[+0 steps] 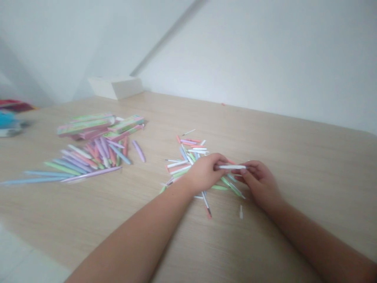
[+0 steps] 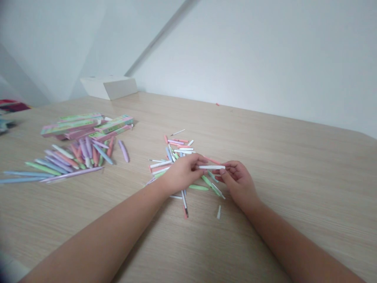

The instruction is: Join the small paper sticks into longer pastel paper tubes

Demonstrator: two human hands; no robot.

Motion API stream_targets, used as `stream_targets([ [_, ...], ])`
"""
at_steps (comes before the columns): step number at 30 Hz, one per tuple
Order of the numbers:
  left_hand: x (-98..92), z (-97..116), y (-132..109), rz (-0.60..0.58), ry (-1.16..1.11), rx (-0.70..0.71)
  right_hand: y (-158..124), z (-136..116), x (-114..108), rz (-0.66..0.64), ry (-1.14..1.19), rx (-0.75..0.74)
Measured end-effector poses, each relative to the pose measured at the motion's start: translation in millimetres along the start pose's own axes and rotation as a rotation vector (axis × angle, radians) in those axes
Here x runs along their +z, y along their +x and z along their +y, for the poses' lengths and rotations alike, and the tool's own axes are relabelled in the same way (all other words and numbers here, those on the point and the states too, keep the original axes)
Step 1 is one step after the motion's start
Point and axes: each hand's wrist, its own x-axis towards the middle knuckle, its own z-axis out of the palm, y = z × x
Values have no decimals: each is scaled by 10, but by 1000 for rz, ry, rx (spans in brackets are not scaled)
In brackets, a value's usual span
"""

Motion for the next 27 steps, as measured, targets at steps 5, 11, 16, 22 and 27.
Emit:
stream_targets([
  [5,10,14,12,92,-146,-6,34,63,-76,-110,62,181],
  [11,-44,95,-8,159,4,73,70,65,-118,-241,89,278],
  [16,-46,105,-23,184,45,120,67,15,-98,-254,-11,274],
  [22,-32,95,-30,217,28,144,57,-14,-61,-263,-87,253],
  [27,-24,94,-23,267,-39,121,52,-53,-39,-288,-126,210],
])
